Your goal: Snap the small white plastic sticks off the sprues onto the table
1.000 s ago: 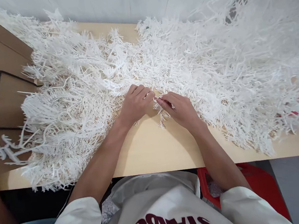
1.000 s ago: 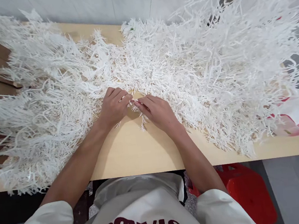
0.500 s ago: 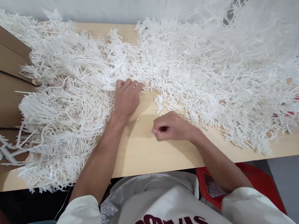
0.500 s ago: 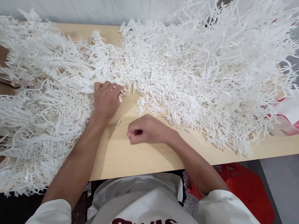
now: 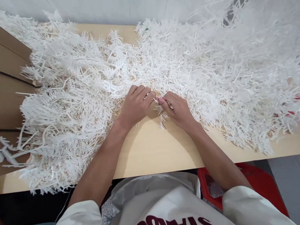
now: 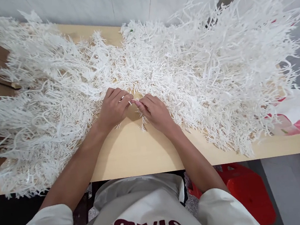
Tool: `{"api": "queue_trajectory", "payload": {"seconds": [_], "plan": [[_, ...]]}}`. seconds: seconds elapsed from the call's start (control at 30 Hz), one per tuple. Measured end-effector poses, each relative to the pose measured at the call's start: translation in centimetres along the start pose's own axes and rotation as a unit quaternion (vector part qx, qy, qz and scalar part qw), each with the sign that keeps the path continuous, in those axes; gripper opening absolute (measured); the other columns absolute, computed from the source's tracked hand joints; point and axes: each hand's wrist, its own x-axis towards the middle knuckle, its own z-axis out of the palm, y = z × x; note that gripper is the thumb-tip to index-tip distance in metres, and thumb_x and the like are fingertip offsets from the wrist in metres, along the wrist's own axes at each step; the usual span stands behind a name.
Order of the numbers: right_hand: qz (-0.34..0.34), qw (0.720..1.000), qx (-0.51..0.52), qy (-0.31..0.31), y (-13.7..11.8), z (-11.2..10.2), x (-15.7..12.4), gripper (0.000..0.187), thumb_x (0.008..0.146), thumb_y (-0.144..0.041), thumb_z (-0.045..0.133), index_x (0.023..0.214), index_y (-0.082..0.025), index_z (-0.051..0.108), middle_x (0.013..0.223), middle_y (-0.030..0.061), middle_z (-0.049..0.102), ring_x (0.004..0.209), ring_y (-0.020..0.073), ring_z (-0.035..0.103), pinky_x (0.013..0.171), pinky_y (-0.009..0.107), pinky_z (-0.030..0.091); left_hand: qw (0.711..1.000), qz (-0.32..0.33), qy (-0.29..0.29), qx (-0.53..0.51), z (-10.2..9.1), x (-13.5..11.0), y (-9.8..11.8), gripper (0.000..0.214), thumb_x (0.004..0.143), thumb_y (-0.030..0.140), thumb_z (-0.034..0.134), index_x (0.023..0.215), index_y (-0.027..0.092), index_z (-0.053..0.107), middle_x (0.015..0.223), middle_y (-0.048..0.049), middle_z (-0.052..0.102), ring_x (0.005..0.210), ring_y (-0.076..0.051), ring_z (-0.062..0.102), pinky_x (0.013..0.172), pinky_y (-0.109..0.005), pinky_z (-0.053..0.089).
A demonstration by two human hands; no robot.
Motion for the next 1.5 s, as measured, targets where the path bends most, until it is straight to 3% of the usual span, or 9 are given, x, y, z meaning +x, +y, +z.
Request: {"api": "queue_trajectory", "payload": {"seconds": [0.23,0.4,0.47,0.57,0.67,0.83,1.17,1.33,1.5], "plan": [[-0.093,0.995,0.011,0.037,-2.6,0.1,-0.8,0.038,0.092,-0.021,0.044,0.055,-0.02,0.038,0.048,-0.0052,0.036,0.046,0.0072,0.032,0.05,0.024,0.03,1.0,0.0,0.0,-0.001,0.6,-0.5,-0.6,0.021,0.094,0.014,0.036,0.085,0.021,0.055,0.076,-0.0006,0.062,0.072,-0.015,0.053,0.071,-0.034,0.035],[-0.271,0.953,0.137,0.011,-5.8,1.1,-2.3,0.034,0.088,-0.018,0.048,0.055,-0.022,0.042,0.048,-0.0066,0.046,0.047,0.0071,0.04,0.052,0.023,0.037,0.98,-0.196,0.006,-0.044,0.6,-0.7,-1.7,0.025,0.097,0.027,0.033,0.085,0.019,0.055,0.081,-0.0038,0.062,0.087,-0.019,0.057,0.083,-0.039,0.038],[-0.232,0.954,0.167,0.085,-5.5,1.0,-2.2,0.021,0.09,-0.021,0.051,0.069,-0.022,0.053,0.058,-0.0053,0.058,0.056,0.0079,0.053,0.059,0.024,0.043,0.974,-0.214,0.012,-0.07,0.1,-0.5,-1.4,0.027,0.097,0.032,0.032,0.087,0.019,0.054,0.084,-0.0043,0.061,0.091,-0.02,0.058,0.086,-0.04,0.039],[0.011,0.977,0.06,0.206,-3.3,0.4,-1.0,0.01,0.09,-0.023,0.054,0.096,-0.024,0.061,0.093,0.0025,0.068,0.091,0.0154,0.061,0.086,0.035,0.046,0.958,-0.235,0.021,-0.162,-0.6,0.2,0.0,0.027,0.098,0.037,0.029,0.104,0.021,0.051,0.096,-0.0057,0.063,0.093,-0.017,0.06,0.083,-0.035,0.045],[0.124,0.978,0.048,0.161,-1.5,-0.1,0.0,0.03,0.086,-0.037,0.059,0.114,-0.028,0.059,0.117,0.006,0.062,0.114,0.0227,0.054,0.099,0.045,0.04,0.927,-0.256,0.019,-0.273,-1.0,1.0,1.4,0.034,0.099,0.038,0.024,0.129,0.026,0.035,0.113,-0.0085,0.059,0.095,-0.014,0.062,0.076,-0.029,0.049],[0.143,0.971,0.183,0.062,-1.3,0.5,-0.1,0.028,0.086,-0.046,0.057,0.107,-0.027,0.061,0.1,0.0018,0.068,0.086,0.0157,0.064,0.078,0.032,0.05,0.929,-0.221,-0.005,-0.297,-1.2,1.3,2.1,0.044,0.099,0.041,0.022,0.142,0.031,0.019,0.129,-0.0115,0.053,0.108,-0.015,0.06,0.078,-0.03,0.05],[0.185,0.88,0.329,0.288,1.1,0.0,0.8,0.02,0.093,-0.044,0.045,0.088,-0.025,0.05,0.085,-0.0008,0.057,0.062,0.0076,0.058,0.055,0.024,0.046,0.993,-0.074,-0.08,-0.055,-1.3,0.4,2.1,0.038,0.095,0.027,0.042,0.132,0.021,0.042,0.112,-0.0079,0.064,0.104,-0.021,0.057,0.089,-0.038,0.038],[0.163,0.926,0.271,0.209,0.1,-0.2,0.7,0.048,0.094,-0.049,0.039,0.139,-0.039,0.023,0.111,0.0042,0.061,0.085,0.0124,0.064,0.069,0.028,0.053,0.997,-0.051,-0.065,-0.007,-1.2,0.4,2.3,0.03,0.095,0.022,0.041,0.123,0.019,0.05,0.106,-0.0078,0.066,0.095,-0.021,0.057,0.081,-0.036,0.04],[0.141,0.946,0.272,0.103,-0.5,0.5,0.2,0.073,0.089,-0.05,0.051,0.147,-0.039,0.008,0.117,0.0052,0.06,0.091,0.0138,0.064,0.077,0.03,0.056,0.995,-0.077,-0.027,-0.06,-1.3,0.3,2.4,0.027,0.094,0.021,0.04,0.119,0.016,0.052,0.105,-0.0095,0.065,0.095,-0.02,0.058,0.081,-0.034,0.045]]}}
